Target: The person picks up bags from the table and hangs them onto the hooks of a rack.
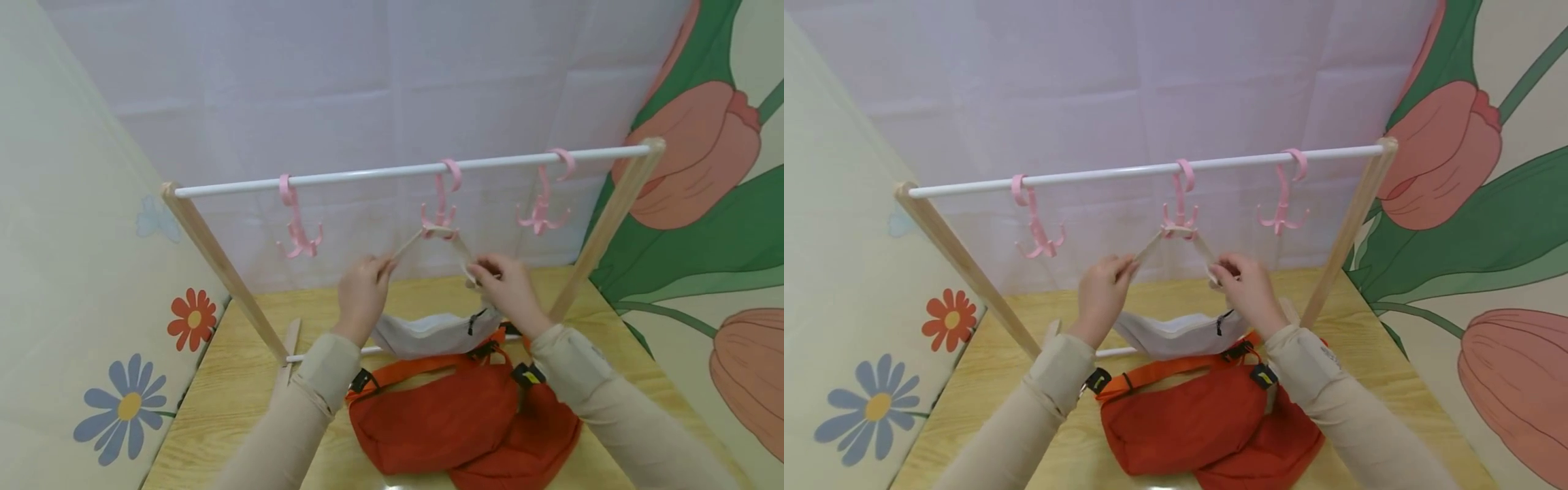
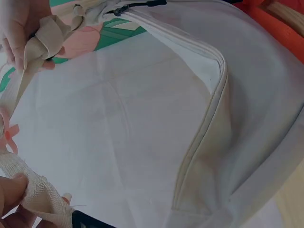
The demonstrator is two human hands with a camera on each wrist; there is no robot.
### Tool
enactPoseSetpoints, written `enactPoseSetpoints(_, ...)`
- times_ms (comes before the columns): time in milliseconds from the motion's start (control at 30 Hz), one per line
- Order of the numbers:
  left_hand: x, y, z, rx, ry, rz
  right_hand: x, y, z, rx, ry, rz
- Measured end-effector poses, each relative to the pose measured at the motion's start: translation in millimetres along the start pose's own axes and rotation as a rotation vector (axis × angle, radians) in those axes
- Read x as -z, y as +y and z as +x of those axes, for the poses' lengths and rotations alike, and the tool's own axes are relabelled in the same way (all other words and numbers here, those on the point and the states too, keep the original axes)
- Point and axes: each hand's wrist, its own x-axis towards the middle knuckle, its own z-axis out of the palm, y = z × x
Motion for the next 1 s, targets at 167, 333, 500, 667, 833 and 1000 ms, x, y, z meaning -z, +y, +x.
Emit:
enactPoseSetpoints(167, -3.4, -6.6, -10.1, -0.022, 0.056, -0.043, -8.1, 10.3, -10.5, -0.014, 0.026, 0.030)
enactPoseSetpoints(333, -7.2, -16.7, -19.6, -0.078, 0.118, -0.079, -12.1, 15.2, -22.9, -0.024, 0.042, 0.026)
enactPoseSetpoints(500, -8.4, -24.9, -28.6, -0.075, 0.130, -0.139, -14.0, 23.9, -34.4, -0.069, 0.007, 0.034)
enactPoseSetpoints(667, -5.0, -27.9, -37.5, -0.033, 0.096, -0.199, -15.9, 34.6, -44.2, -0.139, -0.029, 0.055)
enactPoseSetpoints(833, -4.2, -29.9, -42.5, 0.011, 0.066, -0.262, -19.1, 43.3, -52.6, -0.132, -0.019, 0.023)
enactPoseSetpoints(1000, -4.7, -34.6, -49.6, 0.069, 0.022, -0.294, -19.7, 48.6, -61.6, -0.168, -0.057, -0.007)
